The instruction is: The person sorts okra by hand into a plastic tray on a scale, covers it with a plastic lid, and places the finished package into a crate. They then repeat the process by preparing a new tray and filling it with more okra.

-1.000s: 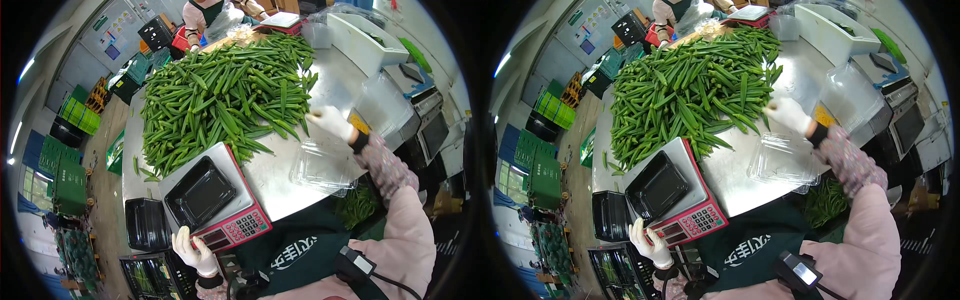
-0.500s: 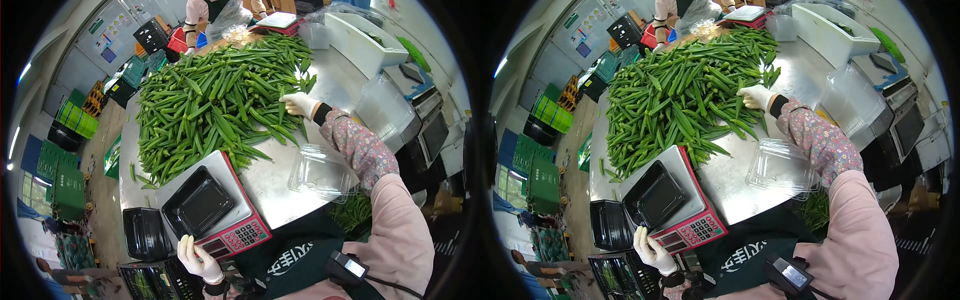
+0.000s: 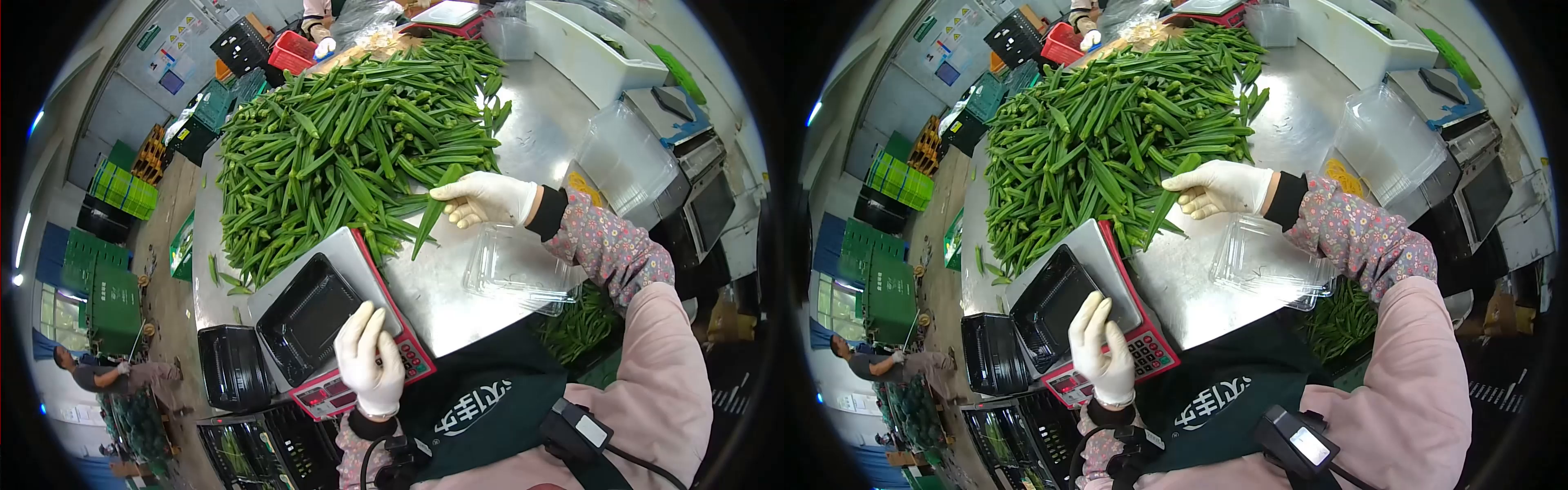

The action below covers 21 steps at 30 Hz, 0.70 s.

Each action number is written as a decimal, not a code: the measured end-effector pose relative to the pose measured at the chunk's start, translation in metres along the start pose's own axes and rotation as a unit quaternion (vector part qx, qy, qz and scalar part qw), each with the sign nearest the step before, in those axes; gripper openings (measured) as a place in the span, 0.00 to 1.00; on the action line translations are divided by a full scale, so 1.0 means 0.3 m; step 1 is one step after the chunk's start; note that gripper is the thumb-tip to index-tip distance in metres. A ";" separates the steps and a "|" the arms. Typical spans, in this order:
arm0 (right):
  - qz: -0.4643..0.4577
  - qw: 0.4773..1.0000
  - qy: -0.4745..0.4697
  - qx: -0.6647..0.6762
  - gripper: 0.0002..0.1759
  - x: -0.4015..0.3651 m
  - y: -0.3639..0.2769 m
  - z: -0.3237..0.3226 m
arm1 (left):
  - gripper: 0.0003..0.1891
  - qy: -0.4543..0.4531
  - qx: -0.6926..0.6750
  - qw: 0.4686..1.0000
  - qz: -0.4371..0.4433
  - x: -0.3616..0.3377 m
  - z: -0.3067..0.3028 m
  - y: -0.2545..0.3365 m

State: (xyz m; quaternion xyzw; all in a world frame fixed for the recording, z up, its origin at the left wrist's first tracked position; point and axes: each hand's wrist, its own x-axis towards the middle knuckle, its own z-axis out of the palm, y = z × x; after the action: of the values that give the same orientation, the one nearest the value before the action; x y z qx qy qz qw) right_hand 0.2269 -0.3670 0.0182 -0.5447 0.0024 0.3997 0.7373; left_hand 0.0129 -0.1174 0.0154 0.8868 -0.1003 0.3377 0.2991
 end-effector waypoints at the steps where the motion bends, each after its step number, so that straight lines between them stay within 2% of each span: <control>1: -0.001 1.000 -0.003 0.004 0.11 -0.015 0.003 0.011 | 0.16 -0.013 -0.009 1.000 -0.005 0.017 0.023 0.011; 3: -0.011 1.000 -0.003 0.008 0.11 -0.056 0.011 0.033 | 0.19 -0.023 -0.071 0.996 -0.043 0.054 0.070 0.031; 4: -0.008 1.000 -0.009 0.010 0.11 -0.068 0.016 0.035 | 0.19 -0.050 -0.137 0.983 -0.114 0.058 0.091 0.035; 5: -0.006 1.000 -0.015 0.012 0.11 -0.078 0.021 0.033 | 0.18 -0.077 -0.202 0.959 -0.183 0.060 0.112 0.037; 6: -0.008 0.999 -0.046 0.006 0.10 -0.087 0.028 0.024 | 0.18 -0.100 -0.321 0.908 -0.251 0.067 0.134 0.036; 7: -0.009 0.999 -0.045 0.007 0.10 -0.094 0.041 0.018 | 0.18 -0.101 -0.321 0.908 -0.251 0.080 0.143 0.040; 8: -0.030 0.997 -0.071 -0.003 0.10 -0.099 0.057 0.016 | 0.19 -0.149 -0.441 0.822 -0.329 0.094 0.149 0.045; 9: -0.052 0.994 -0.096 -0.012 0.11 -0.106 0.070 0.015 | 0.20 -0.193 -0.547 0.711 -0.398 0.105 0.154 0.050; 10: -0.054 0.993 -0.104 -0.028 0.18 -0.122 0.077 0.014 | 0.20 -0.190 -0.550 0.704 -0.409 0.099 0.177 0.051; 11: -0.055 0.993 -0.103 -0.026 0.18 -0.137 0.085 0.015 | 0.20 -0.192 -0.549 0.704 -0.408 0.093 0.189 0.056; 13: -0.093 0.987 -0.132 -0.019 0.23 -0.167 0.099 0.013 | 0.19 -0.155 -0.483 0.773 -0.382 0.086 0.207 0.067; 14: -0.102 0.984 -0.143 -0.015 0.26 -0.176 0.101 0.009 | 0.18 -0.143 -0.478 0.780 -0.377 0.087 0.206 0.077; 18: -0.089 0.990 -0.106 0.004 0.24 -0.198 0.111 -0.020 | 0.17 -0.117 -0.443 0.818 -0.348 0.058 0.219 0.085; 20: -0.072 0.987 -0.112 0.095 0.22 -0.185 0.119 -0.046 | 0.16 -0.101 -0.439 0.829 -0.331 0.051 0.223 0.085; 21: -0.073 0.986 -0.112 0.096 0.22 -0.183 0.126 -0.053 | 0.16 -0.101 -0.439 0.829 -0.331 0.049 0.222 0.084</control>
State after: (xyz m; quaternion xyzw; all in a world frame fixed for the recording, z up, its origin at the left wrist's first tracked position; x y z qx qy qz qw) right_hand 0.1739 -0.4088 0.0056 -0.4221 -0.0815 0.4015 0.8087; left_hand 0.0504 -0.1771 -0.0026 0.6716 0.0323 0.0475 0.7387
